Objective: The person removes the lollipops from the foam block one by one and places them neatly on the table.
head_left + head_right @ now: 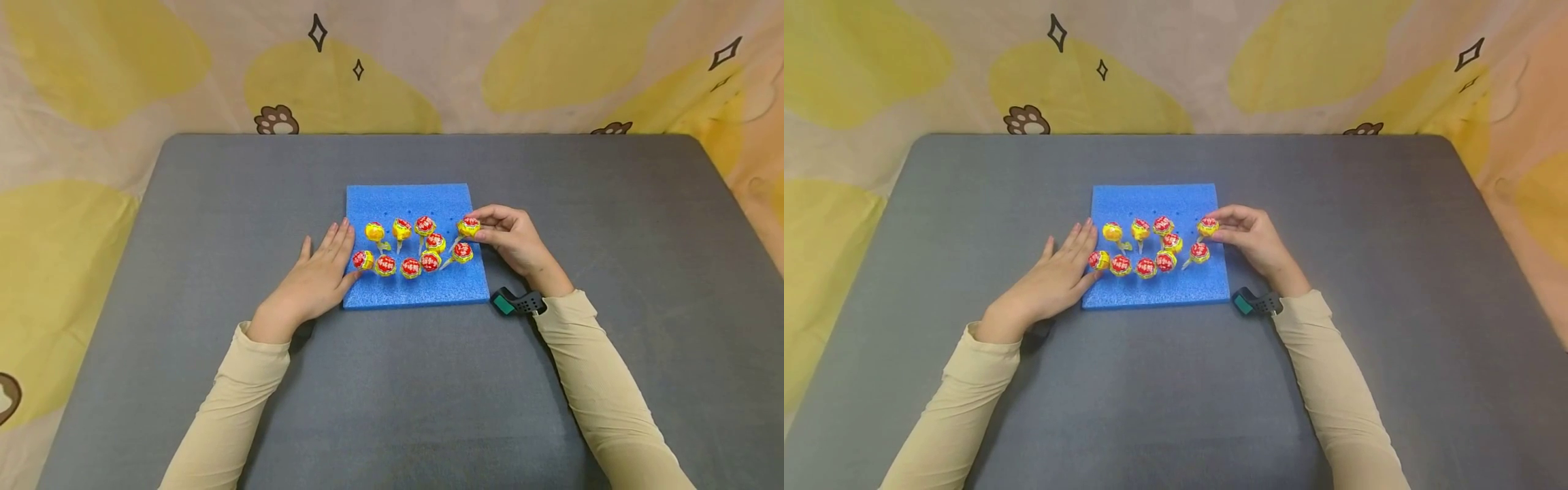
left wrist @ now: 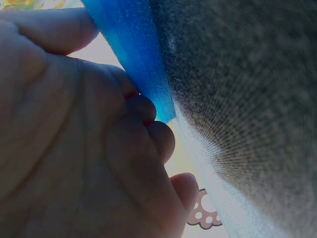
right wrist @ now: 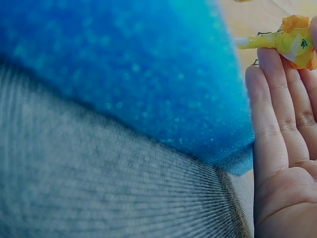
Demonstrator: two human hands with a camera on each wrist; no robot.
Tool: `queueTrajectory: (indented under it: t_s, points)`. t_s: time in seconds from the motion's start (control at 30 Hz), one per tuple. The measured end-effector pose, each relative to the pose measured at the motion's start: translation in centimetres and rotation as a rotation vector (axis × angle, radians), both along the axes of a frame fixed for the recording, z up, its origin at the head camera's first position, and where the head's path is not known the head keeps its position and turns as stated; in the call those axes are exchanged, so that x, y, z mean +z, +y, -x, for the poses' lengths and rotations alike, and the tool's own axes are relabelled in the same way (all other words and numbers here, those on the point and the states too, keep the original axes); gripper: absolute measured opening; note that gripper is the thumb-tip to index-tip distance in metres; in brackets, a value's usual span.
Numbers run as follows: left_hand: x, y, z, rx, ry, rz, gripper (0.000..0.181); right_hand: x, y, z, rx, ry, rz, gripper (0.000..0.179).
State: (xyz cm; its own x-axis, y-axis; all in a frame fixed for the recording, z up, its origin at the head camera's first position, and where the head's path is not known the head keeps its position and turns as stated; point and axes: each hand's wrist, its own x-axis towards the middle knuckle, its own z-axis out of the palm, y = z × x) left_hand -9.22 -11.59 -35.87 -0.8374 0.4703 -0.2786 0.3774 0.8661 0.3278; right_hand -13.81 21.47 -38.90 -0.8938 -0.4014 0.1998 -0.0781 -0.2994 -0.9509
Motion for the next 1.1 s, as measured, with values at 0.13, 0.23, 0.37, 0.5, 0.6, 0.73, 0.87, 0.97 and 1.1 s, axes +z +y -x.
queueTrajectory:
  t_s: [0.13,0.23,0.37,0.5,0.6,0.73,0.87,0.97,1.1]
  points:
    - [-0.04,0.0,0.02,-0.001,0.006,-0.002,0.074,-0.05,0.02,0.0,-0.006,-0.009,0.009,0.021]
    - [-0.1,-0.04,0.0,-0.001,0.008,-0.005,0.074,-0.03,-0.01,-0.01,-0.01,-0.012,0.013,0.02]
    - [-0.1,-0.05,-0.04,0.001,0.006,-0.008,0.074,0.01,-0.07,-0.05,-0.011,-0.008,0.02,0.019]
    - [-0.11,-0.05,-0.04,0.003,0.008,-0.004,0.074,0.02,-0.12,-0.06,-0.01,-0.005,0.032,0.018]
    - [-0.14,-0.06,-0.04,0.002,0.009,0.0,0.074,-0.01,-0.14,-0.04,-0.008,-0.009,0.048,0.018]
    - [-0.1,-0.05,-0.05,-0.002,0.011,-0.001,0.074,-0.07,-0.15,0.01,-0.002,-0.012,0.072,0.019]
    - [-0.13,-0.04,0.0,-0.004,0.012,0.0,0.074,-0.1,-0.18,0.04,0.003,-0.005,0.104,0.018]
    - [-0.12,-0.02,0.0,-0.003,0.009,0.001,0.074,-0.09,-0.12,0.14,-0.01,-0.002,0.168,0.017]
    - [-0.09,-0.03,-0.03,0.0,0.007,-0.002,0.074,-0.21,0.23,0.38,-0.048,-0.015,0.287,0.015]
